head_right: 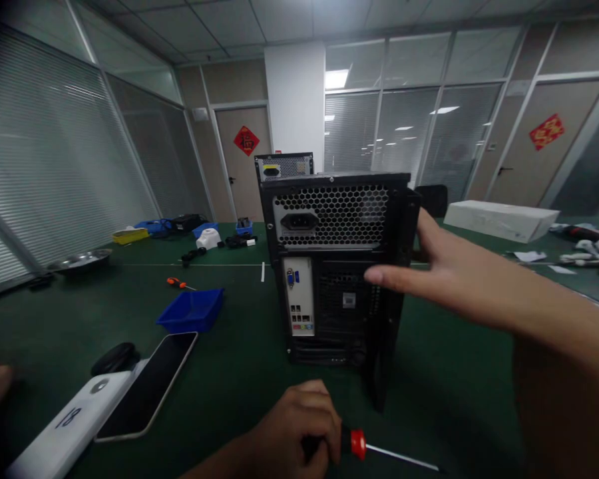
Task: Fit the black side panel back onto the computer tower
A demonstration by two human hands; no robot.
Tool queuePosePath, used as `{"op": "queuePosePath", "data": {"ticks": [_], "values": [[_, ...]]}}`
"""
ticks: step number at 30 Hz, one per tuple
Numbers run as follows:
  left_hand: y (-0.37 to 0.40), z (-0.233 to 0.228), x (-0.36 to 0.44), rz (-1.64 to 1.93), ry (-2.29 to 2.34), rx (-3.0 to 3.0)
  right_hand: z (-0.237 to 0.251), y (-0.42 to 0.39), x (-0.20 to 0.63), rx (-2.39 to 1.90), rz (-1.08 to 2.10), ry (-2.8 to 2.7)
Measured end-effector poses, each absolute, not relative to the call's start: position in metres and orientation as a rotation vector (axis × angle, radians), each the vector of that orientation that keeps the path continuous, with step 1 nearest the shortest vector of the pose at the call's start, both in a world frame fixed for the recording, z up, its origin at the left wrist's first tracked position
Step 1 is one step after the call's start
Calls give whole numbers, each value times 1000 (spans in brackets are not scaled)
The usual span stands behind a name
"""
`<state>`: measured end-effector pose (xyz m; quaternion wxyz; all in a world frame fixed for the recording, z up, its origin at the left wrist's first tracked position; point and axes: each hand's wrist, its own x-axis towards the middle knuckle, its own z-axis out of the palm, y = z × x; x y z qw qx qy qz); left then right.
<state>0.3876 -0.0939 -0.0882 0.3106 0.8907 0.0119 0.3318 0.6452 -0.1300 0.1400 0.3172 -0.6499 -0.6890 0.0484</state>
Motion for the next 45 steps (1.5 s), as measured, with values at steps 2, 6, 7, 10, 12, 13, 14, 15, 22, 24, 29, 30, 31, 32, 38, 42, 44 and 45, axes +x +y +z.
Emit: {"op": "queuePosePath", "data": {"ticks": [2,6,7,10,12,13,14,15,22,24,29,30,31,32,38,42,44,45], "values": [[-94,-86,387,899,4,2347,138,-135,651,-1849,122,-1899],[-95,-86,389,930,-7,2339,137,-134,649,-1865,83,-1894],[-95,-87,389,932,-1,2344,138,-131,647,-1842,63,-1880],[-94,-90,390,915,9,2382,139,-122,644,-1778,36,-1866],[-92,-93,391,869,6,2417,138,-117,646,-1758,42,-1852],[-91,-94,391,845,2,2432,138,-114,649,-1742,61,-1848],[-90,-96,391,826,-6,2444,137,-111,651,-1727,81,-1845],[-89,-97,391,817,-16,2451,136,-109,654,-1712,96,-1842],[-84,-104,390,932,-79,2396,129,-104,666,-1662,80,-1870],[-85,-104,390,964,-99,2391,130,-106,665,-1662,103,-1876],[-85,-102,390,902,-54,2434,130,-108,664,-1485,238,-1959],[-85,-102,390,900,-58,2429,130,-108,665,-1447,252,-1979],[-85,-101,390,906,-72,2418,129,-108,665,-1425,262,-1989],[-85,-101,390,916,-88,2408,129,-108,665,-1414,273,-1989],[-86,-99,391,954,-100,2396,132,-111,660,-1431,382,-1951],[-86,-99,391,936,-83,2420,135,-114,657,-1421,501,-1930],[-86,-99,391,933,-83,2417,134,-115,658,-1414,525,-1912],[-86,-100,391,929,-78,2415,134,-116,659,-1409,531,-1910]]}}
